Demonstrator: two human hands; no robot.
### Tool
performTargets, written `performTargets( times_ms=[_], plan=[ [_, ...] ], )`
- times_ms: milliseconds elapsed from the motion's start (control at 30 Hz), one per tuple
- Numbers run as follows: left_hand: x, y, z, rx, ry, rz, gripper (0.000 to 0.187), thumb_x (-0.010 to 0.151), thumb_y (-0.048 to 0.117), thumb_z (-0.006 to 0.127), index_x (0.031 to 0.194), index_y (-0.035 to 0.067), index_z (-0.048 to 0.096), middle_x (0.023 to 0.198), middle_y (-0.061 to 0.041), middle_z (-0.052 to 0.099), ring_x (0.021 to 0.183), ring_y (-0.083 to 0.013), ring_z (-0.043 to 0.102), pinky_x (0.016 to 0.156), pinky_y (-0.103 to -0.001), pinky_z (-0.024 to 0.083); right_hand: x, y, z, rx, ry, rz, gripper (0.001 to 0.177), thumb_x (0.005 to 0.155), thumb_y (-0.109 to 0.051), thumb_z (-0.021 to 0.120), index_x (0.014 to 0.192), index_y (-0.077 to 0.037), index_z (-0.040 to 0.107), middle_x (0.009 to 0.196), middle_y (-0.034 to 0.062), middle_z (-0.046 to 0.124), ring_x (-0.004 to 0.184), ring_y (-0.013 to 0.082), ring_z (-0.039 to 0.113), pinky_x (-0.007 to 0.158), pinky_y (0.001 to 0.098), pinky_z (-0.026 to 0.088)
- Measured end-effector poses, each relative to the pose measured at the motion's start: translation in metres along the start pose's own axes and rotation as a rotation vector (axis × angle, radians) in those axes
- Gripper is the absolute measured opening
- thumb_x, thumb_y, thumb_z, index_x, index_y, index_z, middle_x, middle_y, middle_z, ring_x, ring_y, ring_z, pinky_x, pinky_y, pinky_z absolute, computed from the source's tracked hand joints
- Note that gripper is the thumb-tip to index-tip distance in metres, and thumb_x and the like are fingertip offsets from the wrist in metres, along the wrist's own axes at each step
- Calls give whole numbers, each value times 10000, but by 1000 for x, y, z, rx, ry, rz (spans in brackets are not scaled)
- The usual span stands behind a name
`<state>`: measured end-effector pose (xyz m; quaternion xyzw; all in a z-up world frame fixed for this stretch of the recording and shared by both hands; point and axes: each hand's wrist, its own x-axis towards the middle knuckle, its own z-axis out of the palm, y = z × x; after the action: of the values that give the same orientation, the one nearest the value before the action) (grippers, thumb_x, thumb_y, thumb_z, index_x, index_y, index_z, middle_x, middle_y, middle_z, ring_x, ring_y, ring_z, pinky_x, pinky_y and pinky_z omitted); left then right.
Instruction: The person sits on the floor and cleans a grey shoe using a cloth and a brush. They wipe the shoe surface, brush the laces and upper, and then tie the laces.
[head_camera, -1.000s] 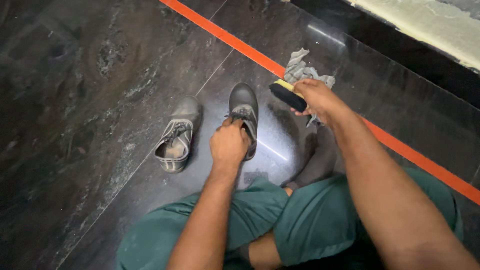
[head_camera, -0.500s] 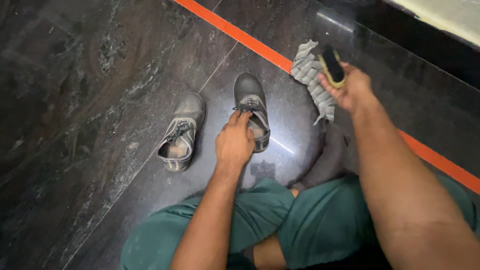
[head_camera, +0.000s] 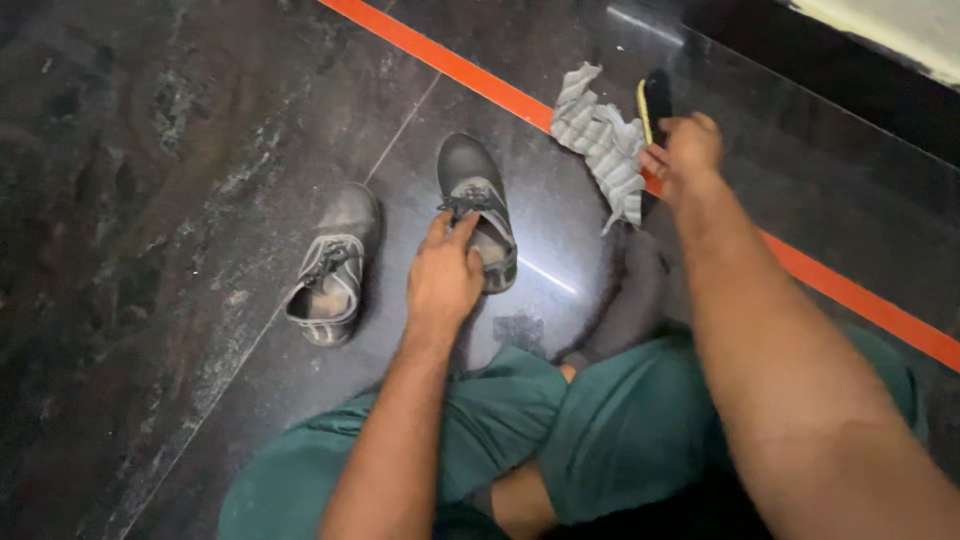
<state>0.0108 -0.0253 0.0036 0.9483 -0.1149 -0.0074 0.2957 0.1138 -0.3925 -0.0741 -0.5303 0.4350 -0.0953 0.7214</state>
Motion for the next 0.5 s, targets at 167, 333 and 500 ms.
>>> performTargets(
  times_ms=[167, 333, 500],
  plan=[
    [-2, -3, 0, -71, 20, 13, 502, 877, 145, 681, 1374, 155, 613, 1467, -217, 519, 1249, -436, 569, 1028, -487, 480, -69, 15, 34, -749, -164, -957, 439, 836, -61, 726, 1270, -76, 660, 1211, 179, 662, 1080, 318, 668, 916, 403, 541],
    [-9, -4, -5, -99, 81, 18, 472, 888, 134, 688, 1354, 171, 631, 1421, -190, 591, 1270, -402, 582, 1046, -478, 487, -167, 31, 68, -1035, -704, -1021, 490, 850, -220, 786, 1304, -116, 636, 1302, 181, 623, 1235, 385, 583, 1048, 469, 474],
    [-15, -5, -8, -66, 64, -49, 502, 866, 146, 726, 1355, 126, 611, 1240, -202, 681, 1144, -413, 637, 952, -513, 499, -222, 42, 71, -1132, -747, -944, 670, 781, -208, 790, 1385, -89, 526, 1365, 195, 555, 1220, 428, 546, 971, 500, 469]
  ],
)
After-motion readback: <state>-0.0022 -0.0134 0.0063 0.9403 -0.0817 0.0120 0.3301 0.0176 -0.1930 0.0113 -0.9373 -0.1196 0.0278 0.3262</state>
